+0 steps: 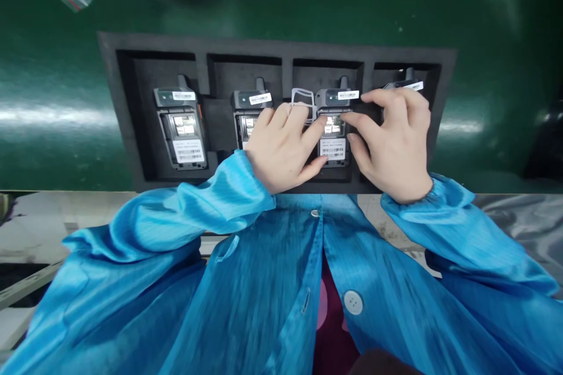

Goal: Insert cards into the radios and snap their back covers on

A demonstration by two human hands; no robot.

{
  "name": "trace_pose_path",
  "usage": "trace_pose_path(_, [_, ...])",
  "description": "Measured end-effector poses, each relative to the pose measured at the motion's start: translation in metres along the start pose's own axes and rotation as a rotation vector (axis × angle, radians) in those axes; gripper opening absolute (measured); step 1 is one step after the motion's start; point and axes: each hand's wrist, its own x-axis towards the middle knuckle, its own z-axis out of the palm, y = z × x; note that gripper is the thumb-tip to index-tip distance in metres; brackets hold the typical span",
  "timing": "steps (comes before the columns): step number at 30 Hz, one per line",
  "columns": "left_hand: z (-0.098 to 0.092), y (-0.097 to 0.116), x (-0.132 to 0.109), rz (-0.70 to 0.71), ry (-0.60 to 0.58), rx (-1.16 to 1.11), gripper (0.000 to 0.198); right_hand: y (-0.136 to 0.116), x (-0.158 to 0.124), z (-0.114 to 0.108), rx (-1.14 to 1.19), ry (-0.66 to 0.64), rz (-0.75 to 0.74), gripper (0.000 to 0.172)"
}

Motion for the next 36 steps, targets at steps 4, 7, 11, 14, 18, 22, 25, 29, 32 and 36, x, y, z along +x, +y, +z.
trace_pose_path(4, [0.001, 0.000, 0.004, -0.024, -0.011, 0.006, 0.052, 0.003, -0.001, -0.003, 0.012, -0.085, -0.002, 0.037])
trace_pose_path(7, [0.000, 0.001, 0.007, -0.032, 0.001, -0.007, 0.046, 0.004, -0.001, -0.004, 0.007, -0.105, -0.010, 0.037])
trace_pose_path(11, [-0.001, 0.002, 0.006, -0.007, 0.032, 0.017, 0.049, 0.004, 0.000, 0.000, 0.006, -0.038, -0.024, 0.034])
trace_pose_path(14, [-0.003, 0.002, 0.002, 0.012, 0.018, 0.070, 0.048, 0.004, 0.002, 0.004, 0.020, -0.052, -0.035, 0.036])
trace_pose_path(18, [-0.007, 0.003, -0.001, 0.037, -0.011, 0.094, 0.044, 0.004, 0.004, 0.003, 0.061, -0.074, -0.039, 0.035])
trace_pose_path(22, [-0.007, 0.006, -0.005, 0.071, 0.013, 0.103, 0.043, 0.001, 0.006, 0.005, 0.092, -0.059, -0.051, 0.035])
trace_pose_path(25, [-0.006, 0.008, -0.006, 0.062, 0.009, 0.098, 0.042, -0.002, 0.006, 0.007, 0.077, -0.050, -0.076, 0.037])
trace_pose_path(29, [-0.010, 0.006, -0.011, 0.023, -0.011, -0.029, 0.041, -0.004, 0.007, 0.007, 0.043, -0.048, -0.092, 0.036])
trace_pose_path(32, [-0.018, -0.001, -0.020, -0.002, 0.047, -0.364, 0.037, -0.005, 0.008, 0.007, 0.067, -0.049, -0.099, 0.036])
trace_pose_path(36, [-0.023, -0.007, -0.038, -0.065, 0.157, -1.168, 0.023, -0.010, 0.013, -0.002, 0.087, -0.060, -0.122, 0.034])
